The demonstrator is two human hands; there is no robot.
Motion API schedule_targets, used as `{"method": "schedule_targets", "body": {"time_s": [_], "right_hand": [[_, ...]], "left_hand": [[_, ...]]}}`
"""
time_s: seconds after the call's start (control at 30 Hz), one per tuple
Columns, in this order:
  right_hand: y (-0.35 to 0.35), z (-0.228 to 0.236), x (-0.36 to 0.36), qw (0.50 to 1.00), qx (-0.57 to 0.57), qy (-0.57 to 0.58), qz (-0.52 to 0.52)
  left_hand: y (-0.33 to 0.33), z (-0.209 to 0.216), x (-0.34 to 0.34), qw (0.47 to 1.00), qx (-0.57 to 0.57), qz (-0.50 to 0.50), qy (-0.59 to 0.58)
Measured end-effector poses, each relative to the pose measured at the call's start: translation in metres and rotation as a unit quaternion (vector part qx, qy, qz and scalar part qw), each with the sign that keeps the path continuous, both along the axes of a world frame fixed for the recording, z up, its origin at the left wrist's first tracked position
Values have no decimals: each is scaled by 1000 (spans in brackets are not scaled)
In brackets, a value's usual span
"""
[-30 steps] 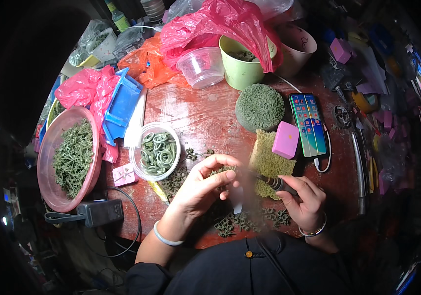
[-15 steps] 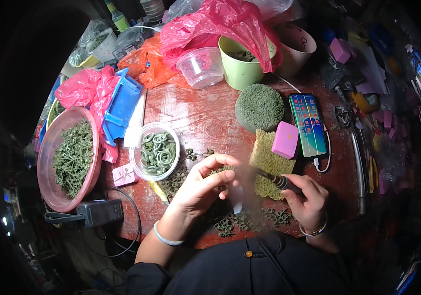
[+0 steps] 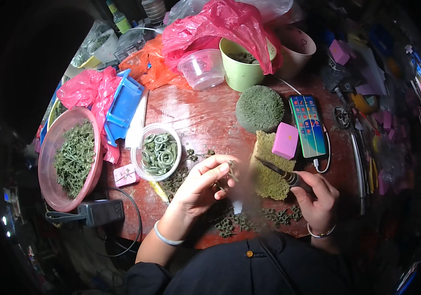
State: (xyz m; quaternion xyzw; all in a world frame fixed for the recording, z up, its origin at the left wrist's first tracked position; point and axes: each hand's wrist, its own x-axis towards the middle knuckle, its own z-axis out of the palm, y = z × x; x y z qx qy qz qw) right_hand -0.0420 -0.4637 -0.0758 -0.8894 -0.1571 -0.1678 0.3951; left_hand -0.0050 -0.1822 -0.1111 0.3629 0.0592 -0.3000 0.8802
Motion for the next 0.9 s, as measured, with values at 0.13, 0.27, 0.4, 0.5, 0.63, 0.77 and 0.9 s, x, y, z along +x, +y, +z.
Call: {"method": "schedule_targets", "body": {"time_s": [0.13,0.27,0.4,0.5,0.63,0.77,0.9], "right_hand": [[11,-9,3,998,32,-9,52],[12,-18,4,998,36,-12,52],[11,-19,4,998,33,-13,52],[12,-19,3,998,25,-15,52],[13,-20,3,998,23,-27,50],[13,-21,3,998,23,-26,46],[13,-19,2,999,12,-25,47]], "left_hand": [[1,0,0,999,-29,-10,-10],[-2,3,0,1000,-17,2,5],[-2,4,-2,1000,-5,8,16],[-1,3,-2,1000,-7,4,24],[-3,5,-2,1000,-21,5,14],[-3,6,-2,999,-1,4,32],[-3,6,-1,999,-10,3,42]]}}
